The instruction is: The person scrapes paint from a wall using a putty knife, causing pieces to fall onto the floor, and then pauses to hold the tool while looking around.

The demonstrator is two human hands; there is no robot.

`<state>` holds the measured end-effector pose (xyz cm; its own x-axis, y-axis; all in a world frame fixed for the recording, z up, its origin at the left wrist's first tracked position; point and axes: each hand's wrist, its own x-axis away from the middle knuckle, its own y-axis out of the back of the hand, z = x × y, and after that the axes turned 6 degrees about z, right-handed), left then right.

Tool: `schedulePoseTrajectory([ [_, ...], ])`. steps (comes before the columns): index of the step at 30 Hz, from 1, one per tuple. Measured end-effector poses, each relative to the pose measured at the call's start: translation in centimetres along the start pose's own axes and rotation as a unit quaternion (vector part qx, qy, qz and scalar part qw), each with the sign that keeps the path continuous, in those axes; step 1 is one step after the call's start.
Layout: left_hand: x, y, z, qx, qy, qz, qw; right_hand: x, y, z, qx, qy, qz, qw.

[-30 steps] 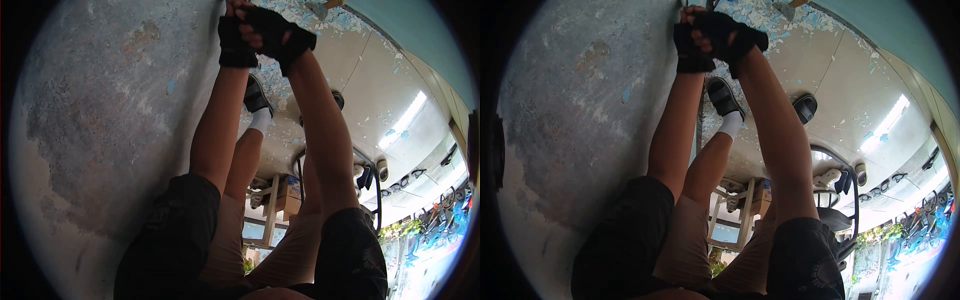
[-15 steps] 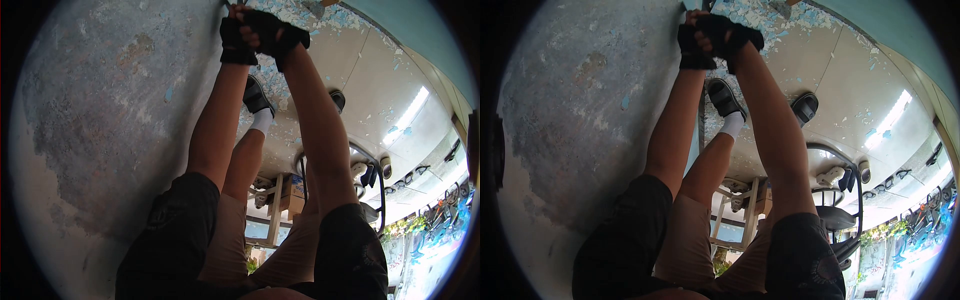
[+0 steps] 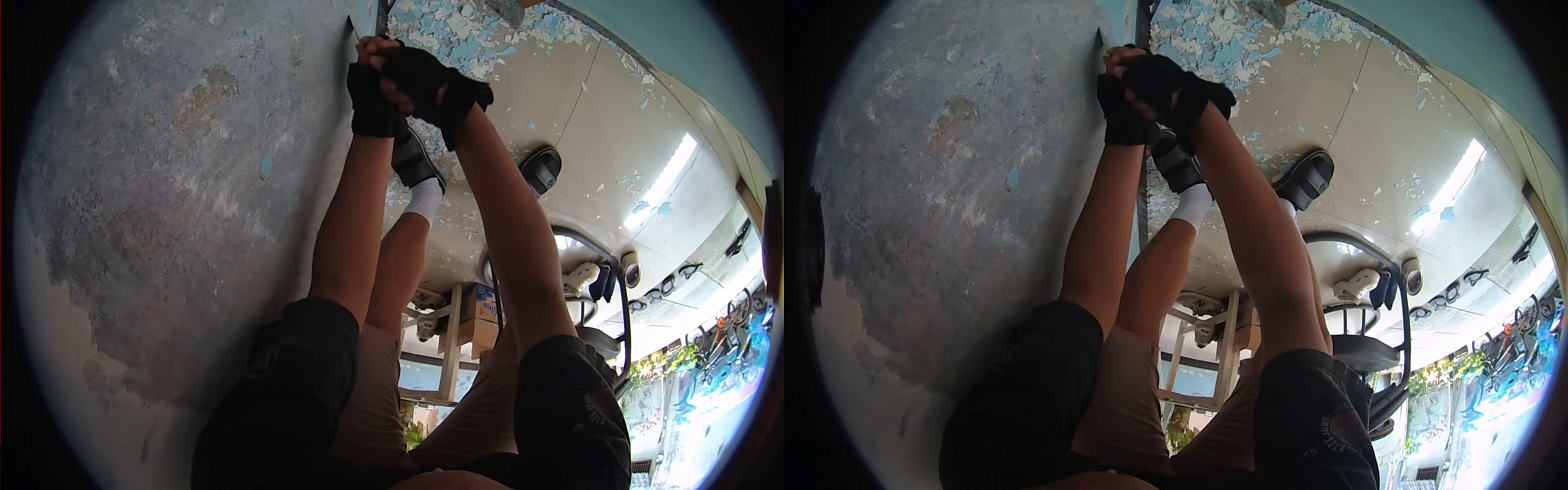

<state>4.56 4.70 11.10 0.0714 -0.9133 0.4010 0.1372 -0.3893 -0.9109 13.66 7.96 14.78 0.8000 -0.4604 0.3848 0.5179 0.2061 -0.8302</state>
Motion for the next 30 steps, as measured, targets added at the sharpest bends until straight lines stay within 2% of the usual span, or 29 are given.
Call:
schedulePoseTrajectory([
  [1,-1.1,1.5,-0.9,0.0,-0.001,-0.003,1.0,-2.6,1.6,-2.3,-0.003,0.086,-0.042,0.995],
  [2,-3.2,3.9,-2.5,0.105,0.132,0.067,0.983,-3.7,2.8,-3.0,-0.007,0.127,-0.064,0.99],
  [3,-3.5,5.1,-3.2,0.158,0.193,0.102,0.963,-4.7,3.9,-3.7,-0.01,0.168,-0.086,0.982],
  [4,-3.7,5.3,-3.6,0.204,0.257,0.131,0.935,-4.9,4.8,-3.3,-0.063,0.101,-0.039,0.992],
  [5,-3.8,5.4,-3.4,0.108,0.291,0.161,0.937,-4.6,5.4,-2.9,-0.113,0.033,0.008,0.993],
  [6,-3.5,4.6,-3.0,0.01,0.322,0.189,0.928,-3.2,5.0,-2.9,-0.114,0.032,0.008,0.993],
  [7,-1.9,3.9,-2.6,-0.081,0.249,0.126,0.957,-1.4,4.4,-3.2,-0.06,0.125,0.06,0.989],
  [8,-0.3,2.9,-2.2,-0.186,0.184,0.052,0.964,-0.7,3.8,-2.9,-0.042,0.063,0.022,0.997],
  [9,1.2,3.4,-1.5,-0.071,0.13,0.035,0.988,0.0,3.3,-2.6,-0.026,-0.002,-0.013,1.0],
  [10,1.1,3.8,-1.0,-0.017,0.037,-0.042,0.998,0.6,2.8,-2.4,-0.016,-0.066,-0.044,0.997],
  [11,1.1,4.0,-0.6,0.025,-0.064,-0.106,0.992,0.0,2.2,-2.5,0.0,-0.043,-0.077,0.996],
  [12,0.7,4.2,-1.0,0.026,-0.066,-0.109,0.991,-0.4,1.5,-3.0,0.014,-0.023,-0.111,0.993],
  [14,-0.5,4.7,-2.0,-0.011,0.066,0.049,0.997,-1.0,2.4,-3.7,0.026,-0.004,-0.148,0.989],
  [15,-1.6,4.9,-2.1,-0.012,0.067,0.047,0.997,-2.3,4.4,-4.0,-0.044,0.013,-0.077,0.996],
  [16,-2.9,5.8,-2.6,-0.008,0.15,0.106,0.983,-3.0,5.7,-4.1,-0.114,0.03,-0.004,0.993],
  [17,-3.3,7.1,-3.1,-0.004,0.231,0.162,0.959,-2.2,5.0,-3.1,-0.101,0.018,-0.029,0.994],
  [18,-1.7,6.5,-2.7,-0.002,0.228,0.157,0.961,-1.2,4.3,-3.9,-0.105,0.013,-0.031,0.994],
  [19,-0.4,6.0,-1.8,-0.001,0.134,0.094,0.986,-0.4,3.8,-4.1,-0.03,0.063,-0.029,0.997],
  [20,-0.1,5.9,-1.4,-0.001,0.039,0.032,0.999,-0.3,3.9,-4.3,-0.013,0.07,-0.023,0.997],
  [21,0.6,6.5,-1.7,0.04,0.009,-0.007,0.999,-0.2,3.9,-4.6,0.004,0.078,-0.017,0.997],
  [22,0.6,6.8,-2.0,0.041,0.008,-0.007,0.999,-0.1,4.1,-4.9,0.021,0.086,-0.011,0.996],
  [23,0.2,7.2,-2.5,-0.002,0.028,-0.012,1.0,-1.3,5.5,-7.2,0.135,0.207,-0.023,0.969],
  [25,-1.6,8.7,-3.2,-0.042,0.051,-0.017,0.998,-3.5,7.7,-8.1,0.247,0.322,-0.036,0.914],
  [26,-2.9,10.0,-3.9,0.003,0.065,-0.011,0.998,-4.6,8.4,-7.8,0.162,0.197,-0.042,0.966],
  [28,-2.7,10.2,-4.3,0.049,0.077,-0.008,0.996,-4.6,8.0,-7.9,0.07,0.065,-0.046,0.994],
  [29,-1.8,9.6,-4.1,-0.041,0.06,-0.003,0.997,-3.5,7.4,-8.1,0.092,0.228,0.03,0.969],
  [30,-1.6,7.4,-3.1,-0.13,0.045,0.011,0.99,-2.2,7.5,-7.6,0.001,0.143,0.065,0.988],
])
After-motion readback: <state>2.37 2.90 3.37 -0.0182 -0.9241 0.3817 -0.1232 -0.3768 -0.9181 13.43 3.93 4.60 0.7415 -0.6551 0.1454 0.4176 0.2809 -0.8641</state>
